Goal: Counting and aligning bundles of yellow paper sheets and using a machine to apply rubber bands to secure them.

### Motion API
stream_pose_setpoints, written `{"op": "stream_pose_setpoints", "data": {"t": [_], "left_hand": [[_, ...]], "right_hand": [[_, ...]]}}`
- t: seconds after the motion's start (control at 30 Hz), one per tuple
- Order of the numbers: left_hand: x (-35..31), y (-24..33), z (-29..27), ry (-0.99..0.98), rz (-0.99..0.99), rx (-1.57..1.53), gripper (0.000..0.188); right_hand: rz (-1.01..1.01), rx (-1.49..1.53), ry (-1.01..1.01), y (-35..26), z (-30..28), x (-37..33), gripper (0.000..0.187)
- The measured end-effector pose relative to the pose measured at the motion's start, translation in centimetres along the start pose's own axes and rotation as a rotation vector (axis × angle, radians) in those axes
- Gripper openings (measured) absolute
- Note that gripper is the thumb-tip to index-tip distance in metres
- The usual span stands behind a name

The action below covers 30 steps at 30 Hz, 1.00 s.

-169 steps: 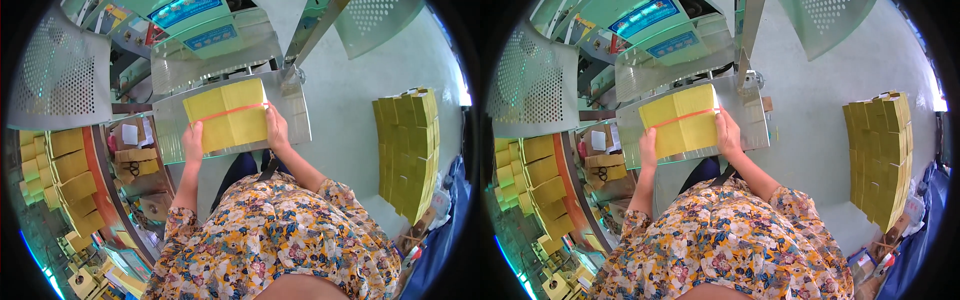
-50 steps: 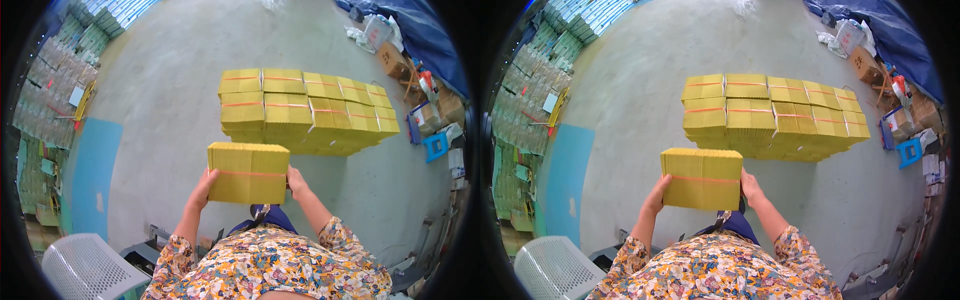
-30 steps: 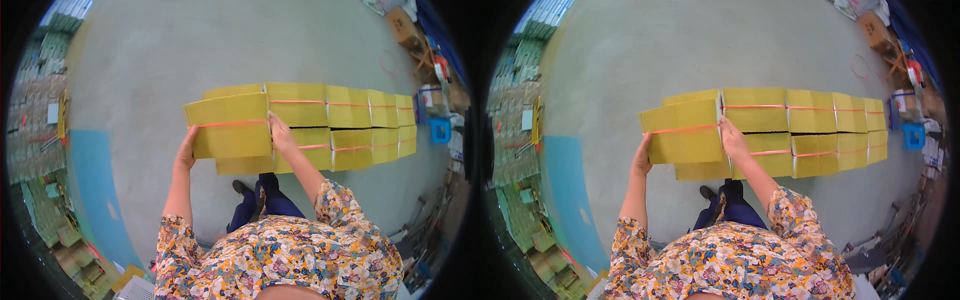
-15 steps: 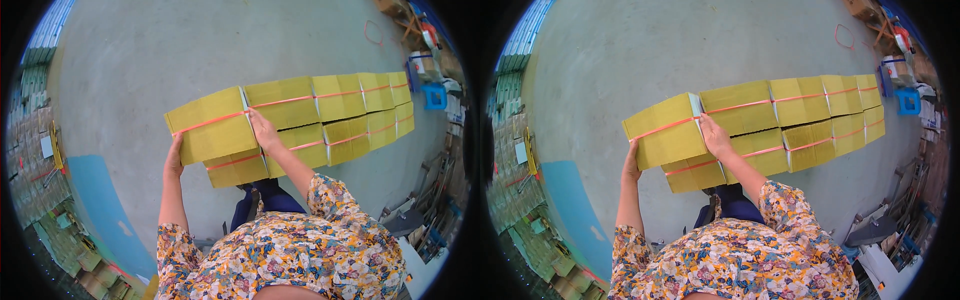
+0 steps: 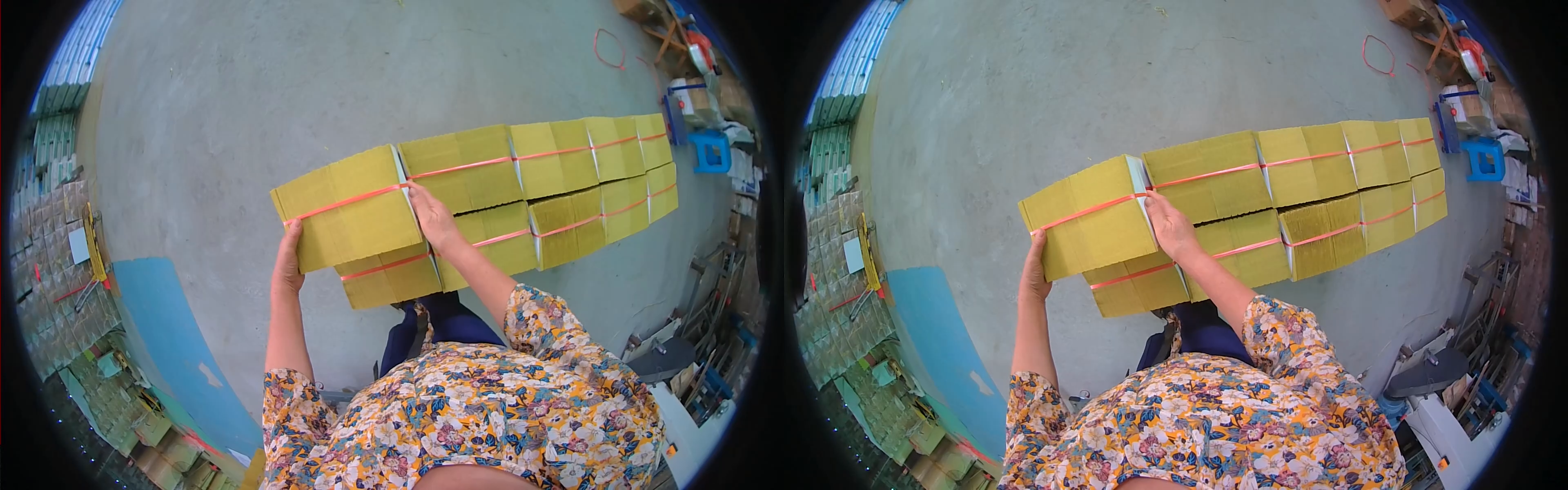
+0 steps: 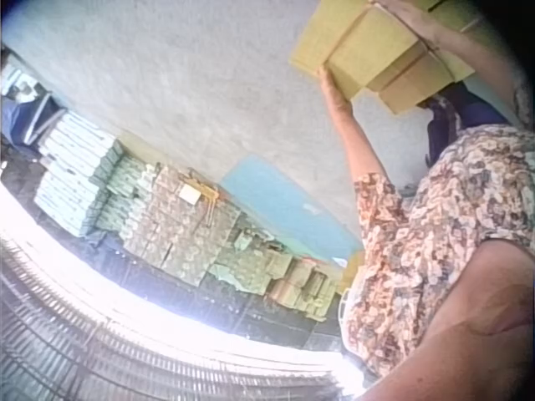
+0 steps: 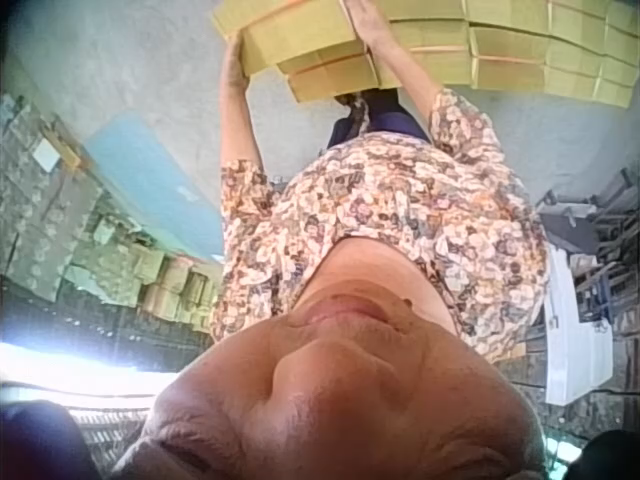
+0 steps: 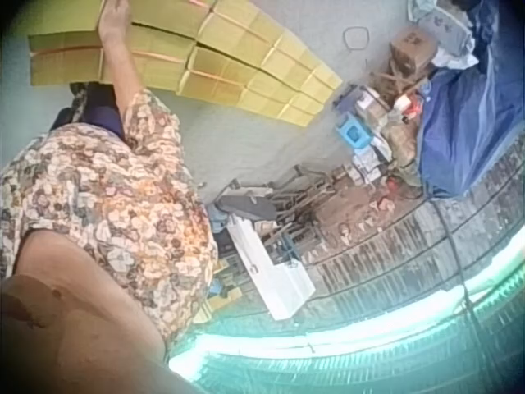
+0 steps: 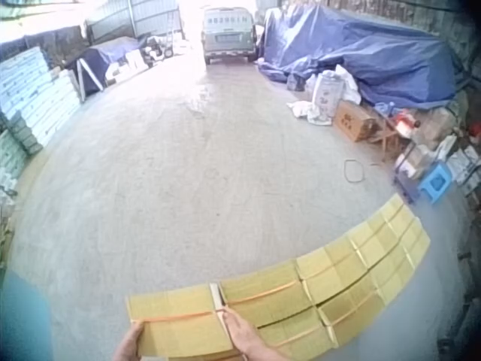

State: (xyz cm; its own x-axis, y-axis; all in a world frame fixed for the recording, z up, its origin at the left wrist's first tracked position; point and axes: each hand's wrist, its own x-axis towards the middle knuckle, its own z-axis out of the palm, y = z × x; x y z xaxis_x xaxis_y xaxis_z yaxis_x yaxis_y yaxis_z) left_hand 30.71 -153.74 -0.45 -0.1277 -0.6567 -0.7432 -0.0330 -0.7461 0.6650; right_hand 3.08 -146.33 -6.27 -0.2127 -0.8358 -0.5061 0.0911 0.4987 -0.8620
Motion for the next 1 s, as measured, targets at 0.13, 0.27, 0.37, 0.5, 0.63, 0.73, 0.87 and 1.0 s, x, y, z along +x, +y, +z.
{"op": "stream_pose_setpoints", "data": {"t": [0.13,0.27,0.37,0.5,0.63,0.73,0.87,1.0], "left_hand": [[-0.3,-0.4,-0.3,0.029,0.055,-0.065,0.076],[-0.2,-0.7,0.3,-0.004,0.112,-0.174,0.067],[-0.1,-1.9,-0.5,0.108,0.169,-0.312,0.07],[0.1,-4.7,-3.0,0.268,0.265,-0.468,0.076],[0.2,-7.7,-6.0,0.4,0.223,-0.586,0.076],[0.4,-9.1,-6.3,0.362,0.151,-0.616,0.072],[0.9,-8.0,-6.0,0.21,0.127,-0.598,0.07],[0.8,-5.5,-5.0,0.003,0.256,-0.411,0.072]], "right_hand": [[-0.028,-0.078,-0.011,-0.7,0.2,-0.2,0.053],[-0.046,-0.035,-0.003,-1.9,-0.5,-0.7,0.048],[0.196,0.054,-0.017,-3.7,-0.4,-1.7,0.045],[0.183,0.084,-0.001,-2.8,-1.9,-1.4,0.047],[0.119,0.138,-0.004,-3.8,-1.6,-1.4,0.049],[0.072,0.15,-0.002,-4.4,-1.5,-1.9,0.05],[0.047,0.173,0.045,-5.2,0.2,-2.3,0.047],[0.072,0.229,0.043,-5.5,1.5,-3.1,0.046]]}}
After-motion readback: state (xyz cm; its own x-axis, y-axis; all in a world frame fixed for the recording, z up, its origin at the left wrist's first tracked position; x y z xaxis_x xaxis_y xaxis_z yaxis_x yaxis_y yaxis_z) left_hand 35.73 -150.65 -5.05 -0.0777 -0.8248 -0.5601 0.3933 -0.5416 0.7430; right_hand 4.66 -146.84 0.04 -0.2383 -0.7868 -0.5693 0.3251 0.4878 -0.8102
